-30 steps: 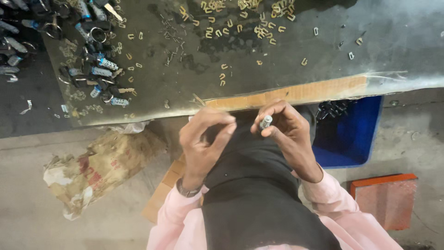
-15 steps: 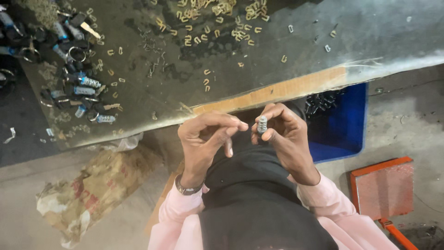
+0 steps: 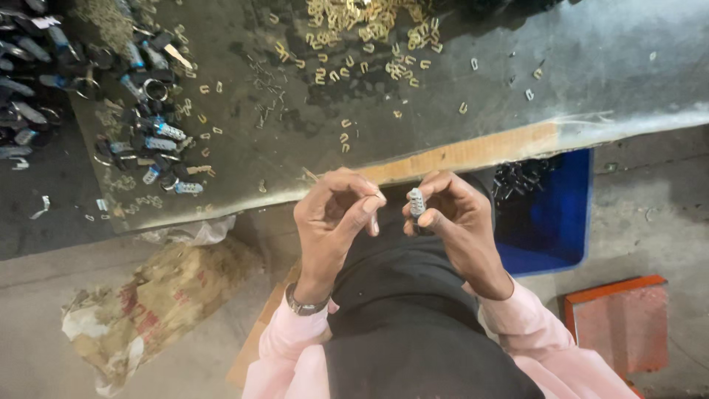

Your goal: The person sits at a workbench assembling padlocks. They pick small brass pin tumblers from a pile on the table, insert them one by one into a lock cylinder body held in the other hand, then set the assembled lock with keys onto a finished pile and pick up the next cylinder body to repeat the process.

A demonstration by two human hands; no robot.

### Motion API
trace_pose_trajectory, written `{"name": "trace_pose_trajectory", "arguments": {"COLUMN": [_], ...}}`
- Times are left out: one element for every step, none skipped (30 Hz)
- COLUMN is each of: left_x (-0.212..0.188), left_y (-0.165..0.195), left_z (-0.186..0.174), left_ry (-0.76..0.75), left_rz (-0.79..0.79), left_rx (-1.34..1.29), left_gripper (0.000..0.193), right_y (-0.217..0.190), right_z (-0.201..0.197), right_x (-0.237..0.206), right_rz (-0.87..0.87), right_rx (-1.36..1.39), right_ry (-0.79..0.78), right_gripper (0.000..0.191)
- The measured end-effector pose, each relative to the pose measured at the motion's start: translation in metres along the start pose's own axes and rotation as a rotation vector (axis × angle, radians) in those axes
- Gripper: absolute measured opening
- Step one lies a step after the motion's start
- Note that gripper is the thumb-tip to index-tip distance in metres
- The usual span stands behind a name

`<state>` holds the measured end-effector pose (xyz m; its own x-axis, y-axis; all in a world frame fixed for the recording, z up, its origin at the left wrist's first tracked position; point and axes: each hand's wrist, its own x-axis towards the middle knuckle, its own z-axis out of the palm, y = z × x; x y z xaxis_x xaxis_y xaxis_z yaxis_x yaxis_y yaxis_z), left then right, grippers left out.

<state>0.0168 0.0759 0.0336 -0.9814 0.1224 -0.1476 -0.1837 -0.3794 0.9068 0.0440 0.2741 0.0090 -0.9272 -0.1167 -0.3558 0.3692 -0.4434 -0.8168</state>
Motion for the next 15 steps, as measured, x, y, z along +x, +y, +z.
{"name": "trace_pose_trajectory", "arguments": {"left_x": [-0.001, -0.001, -0.001, -0.001, -0.001, -0.001, 0.0, 0.0, 0.0, 0.001, 0.001, 0.002, 0.002, 0.003, 0.003], "left_y": [0.0, 0.001, 0.001, 0.0, 0.001, 0.001, 0.001, 0.001, 0.002, 0.002, 0.002, 0.001, 0.001, 0.001, 0.001], "left_z": [0.0, 0.0, 0.002, 0.003, 0.005, 0.007, 0.009, 0.011, 0.012, 0.013, 0.015, 0.016, 0.017, 0.017, 0.017], "left_ry": [-0.006, -0.006, -0.007, -0.008, -0.007, -0.005, -0.004, -0.011, -0.018, -0.025, -0.039, -0.052, -0.064, -0.072, -0.078], "left_rz": [-0.011, -0.015, -0.016, -0.016, 0.004, 0.024, 0.044, 0.115, 0.186, 0.259, 0.268, 0.277, 0.285, 0.31, 0.334], "left_rx": [-0.004, 0.005, 0.015, 0.024, 0.098, 0.173, 0.247, 0.344, 0.44, 0.536, 0.543, 0.55, 0.558, 0.581, 0.604], "left_gripper": [0.012, 0.012, 0.012, 0.012, 0.012, 0.012, 0.012, 0.013, 0.015, 0.016, 0.017, 0.018, 0.019, 0.02, 0.021], "right_y": [0.001, 0.001, 0.002, 0.003, 0.003, 0.003, 0.002, 0.002, 0.002, 0.001, 0.001, 0.001, 0.0, 0.0, 0.0], "right_z": [0.001, 0.001, 0.001, 0.001, 0.001, 0.0, 0.0, -0.001, -0.001, -0.002, -0.003, -0.003, -0.003, -0.003, -0.003], "right_x": [0.0, 0.0, 0.0, 0.0, -0.001, -0.001, -0.002, -0.002, -0.003, -0.003, -0.004, -0.004, -0.004, -0.004, -0.004], "right_rz": [-0.012, -0.03, -0.036, -0.044, -0.05, -0.042, -0.034, -0.025, -0.017, -0.01, -0.004, -0.002, 0.0, 0.001, -0.004], "right_rx": [0.0, 0.0, 0.006, 0.012, 0.019, 0.004, -0.01, -0.024, -0.023, -0.021, -0.019, -0.027, -0.034, -0.041, -0.037], "right_ry": [-0.005, -0.012, -0.021, -0.029, -0.036, -0.036, -0.036, -0.035, -0.032, -0.03, -0.029, -0.028, -0.027, -0.028, -0.035], "right_gripper": [0.02, 0.02, 0.02, 0.02, 0.021, 0.022, 0.022, 0.023, 0.024, 0.025, 0.026, 0.026, 0.026, 0.026, 0.025]}}
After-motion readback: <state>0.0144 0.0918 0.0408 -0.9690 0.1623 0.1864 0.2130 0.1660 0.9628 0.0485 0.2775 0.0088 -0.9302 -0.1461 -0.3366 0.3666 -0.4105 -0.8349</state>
